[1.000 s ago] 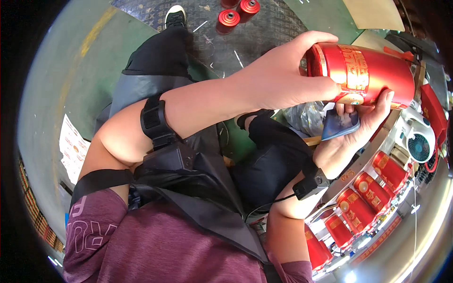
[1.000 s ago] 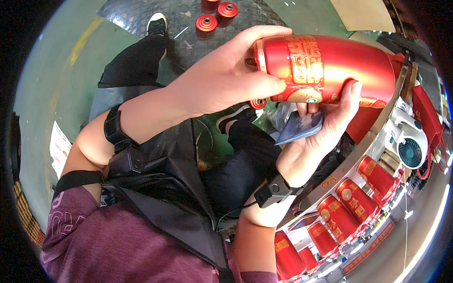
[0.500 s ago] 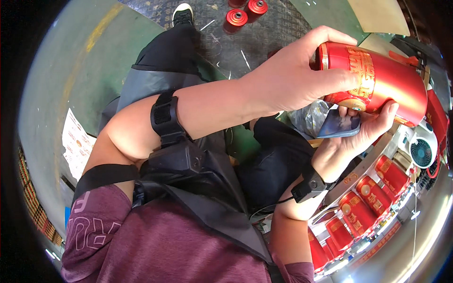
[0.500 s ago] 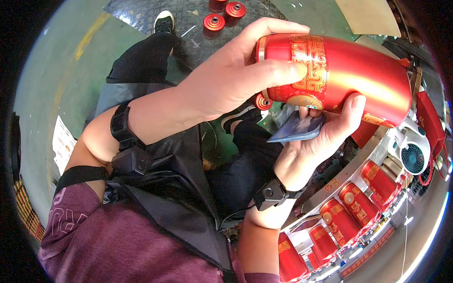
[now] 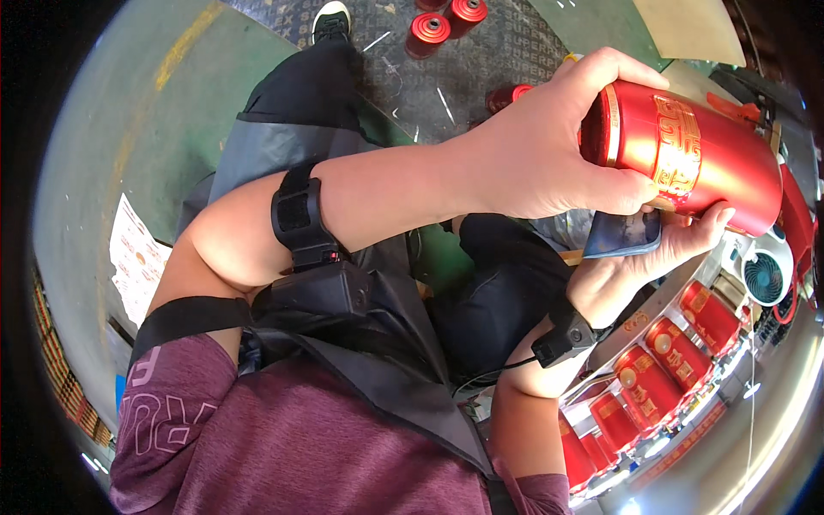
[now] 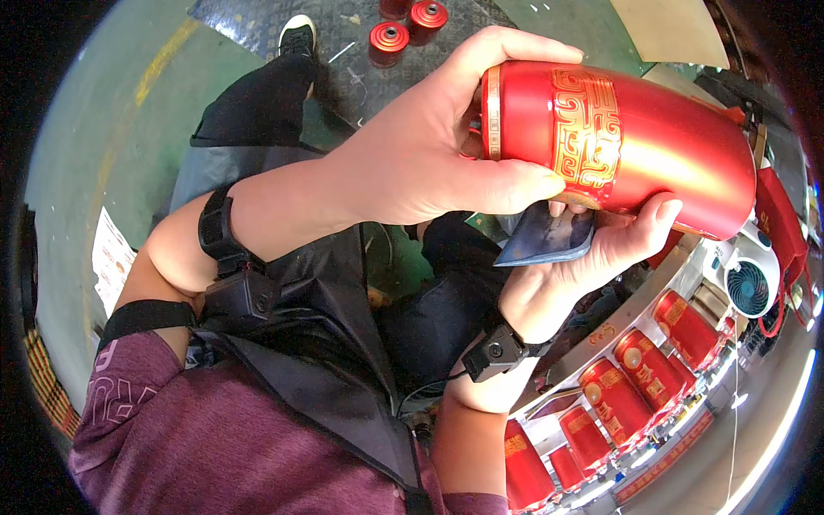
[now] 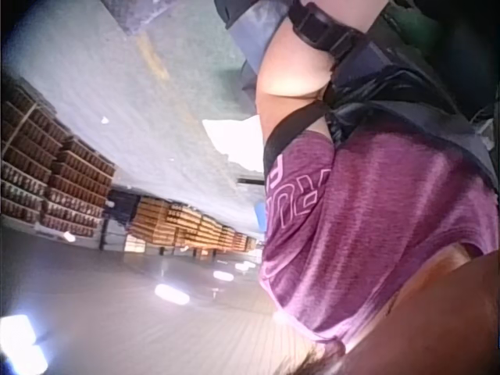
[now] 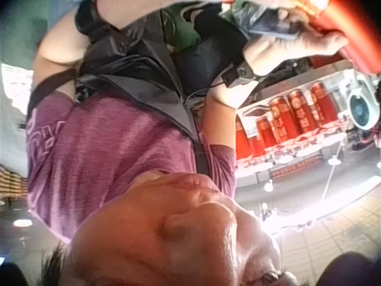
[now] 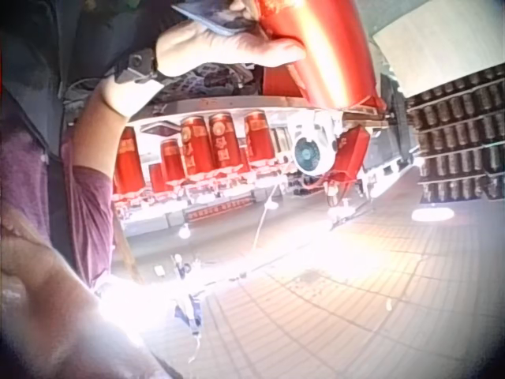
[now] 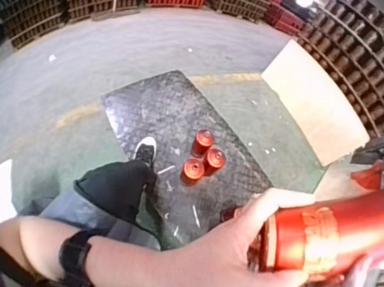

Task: The person is wiping down red metal canisters or fire extinguisher-like containers with a blue cloth.

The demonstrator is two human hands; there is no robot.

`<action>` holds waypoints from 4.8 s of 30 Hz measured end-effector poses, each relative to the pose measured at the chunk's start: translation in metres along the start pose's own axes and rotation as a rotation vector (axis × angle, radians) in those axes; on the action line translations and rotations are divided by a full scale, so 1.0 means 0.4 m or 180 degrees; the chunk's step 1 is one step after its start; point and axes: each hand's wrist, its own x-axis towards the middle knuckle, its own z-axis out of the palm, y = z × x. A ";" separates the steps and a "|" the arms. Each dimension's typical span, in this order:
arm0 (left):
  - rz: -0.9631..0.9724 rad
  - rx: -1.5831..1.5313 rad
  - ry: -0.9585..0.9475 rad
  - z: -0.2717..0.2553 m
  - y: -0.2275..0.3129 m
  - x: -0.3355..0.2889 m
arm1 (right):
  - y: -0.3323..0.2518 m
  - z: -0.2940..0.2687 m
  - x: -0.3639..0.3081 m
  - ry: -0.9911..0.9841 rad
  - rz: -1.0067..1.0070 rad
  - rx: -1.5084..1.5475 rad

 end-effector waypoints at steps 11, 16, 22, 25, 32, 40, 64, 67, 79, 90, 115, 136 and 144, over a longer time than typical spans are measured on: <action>0.0174 0.0069 0.0183 -0.002 0.004 0.003 | 0.018 -0.004 0.003 -0.0111 0.0020 0.0232; -0.0030 -0.0409 0.0177 0.003 0.032 0.014 | 0.015 0.019 -0.003 0.0222 0.0074 0.0269; 0.0166 -0.0223 0.0144 -0.002 0.012 0.012 | 0.005 0.042 -0.013 0.0371 0.0011 0.0145; 0.0054 -0.0343 -0.0017 -0.001 0.017 0.006 | -0.001 0.024 -0.004 0.0273 0.0085 0.0057; 0.0235 0.0249 -0.0059 -0.007 -0.004 0.012 | -0.002 0.012 -0.006 0.0098 -0.0012 -0.0116; 0.0113 -0.0111 0.0181 0.007 -0.005 0.018 | 0.000 0.000 0.007 0.0094 0.0149 0.0279; 0.0248 0.0604 -0.0186 0.001 0.020 -0.002 | 0.007 -0.010 0.009 -0.0266 -0.0138 0.0127; 0.0601 0.0812 -0.0161 0.001 0.013 0.000 | 0.016 -0.022 0.012 -0.0336 -0.0123 0.0303; -0.0518 -0.0232 0.0027 -0.012 0.072 0.012 | 0.016 -0.038 0.013 -0.0458 0.0036 0.0507; 0.0309 0.0435 -0.0377 0.000 0.051 -0.012 | -0.002 -0.080 0.056 -0.1553 0.0364 0.2124; -0.0042 0.0363 -0.0433 -0.013 0.060 -0.009 | -0.020 -0.082 0.058 -0.0835 -0.0163 0.1051; -0.1536 -0.1564 -0.0534 -0.007 0.034 0.008 | -0.036 -0.093 0.036 -0.0307 -0.0244 -0.0213; -0.1079 -0.0919 -0.0501 -0.003 0.036 0.010 | -0.028 -0.081 0.037 -0.0296 -0.0181 -0.0093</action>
